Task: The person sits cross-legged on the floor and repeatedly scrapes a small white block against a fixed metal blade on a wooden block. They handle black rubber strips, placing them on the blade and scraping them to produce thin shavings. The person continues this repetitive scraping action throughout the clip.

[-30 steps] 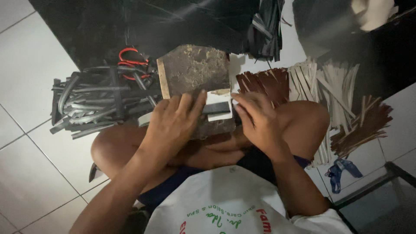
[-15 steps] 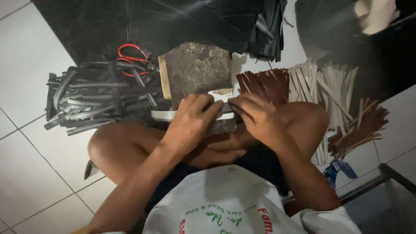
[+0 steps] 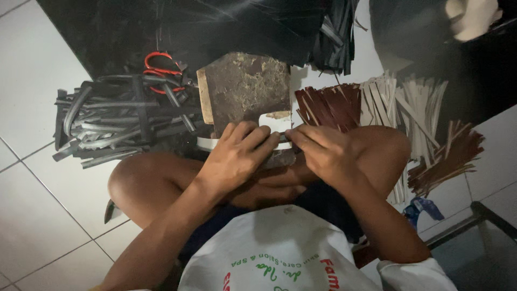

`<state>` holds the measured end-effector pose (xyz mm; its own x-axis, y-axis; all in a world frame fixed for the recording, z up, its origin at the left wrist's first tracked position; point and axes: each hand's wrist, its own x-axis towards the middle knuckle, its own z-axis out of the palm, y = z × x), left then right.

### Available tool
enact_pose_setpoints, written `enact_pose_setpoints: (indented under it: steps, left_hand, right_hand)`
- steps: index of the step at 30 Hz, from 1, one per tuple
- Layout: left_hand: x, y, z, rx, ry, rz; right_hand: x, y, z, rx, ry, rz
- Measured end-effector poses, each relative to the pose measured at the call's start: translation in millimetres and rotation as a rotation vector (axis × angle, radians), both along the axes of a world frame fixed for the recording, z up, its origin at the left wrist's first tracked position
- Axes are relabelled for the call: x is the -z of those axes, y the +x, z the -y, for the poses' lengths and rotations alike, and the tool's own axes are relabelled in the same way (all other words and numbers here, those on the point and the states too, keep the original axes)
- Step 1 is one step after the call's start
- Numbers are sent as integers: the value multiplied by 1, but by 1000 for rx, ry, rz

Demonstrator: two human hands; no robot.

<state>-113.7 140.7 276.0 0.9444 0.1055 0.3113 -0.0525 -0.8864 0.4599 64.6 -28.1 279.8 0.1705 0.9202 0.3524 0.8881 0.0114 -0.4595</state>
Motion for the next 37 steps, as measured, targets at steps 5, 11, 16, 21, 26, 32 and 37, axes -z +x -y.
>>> enact_pose_setpoints:
  steps: [5, 11, 16, 21, 26, 32, 37]
  left_hand:
    - [-3, 2, -5, 31, -33, -28]
    - [-2, 16, 14, -67, -131, 16]
    - [-2, 19, 18, -120, -242, 2]
    - [0, 15, 3, -71, -344, 23]
    - [-6, 16, 0, -47, -304, 10]
    - [-15, 21, -3, -28, -290, -2]
    - [-21, 23, -4, -29, -271, -7]
  right_hand:
    - [9, 7, 8, 13, -28, 7]
    - [39, -11, 5, 515, -143, -829]
    - [57, -26, -8, 646, -88, -978]
    - [69, -23, -8, 615, -79, -947]
    - [72, -19, -8, 608, -107, -971]
    - [57, -8, -9, 649, -248, -808]
    - [50, -4, -14, 652, -224, -813]
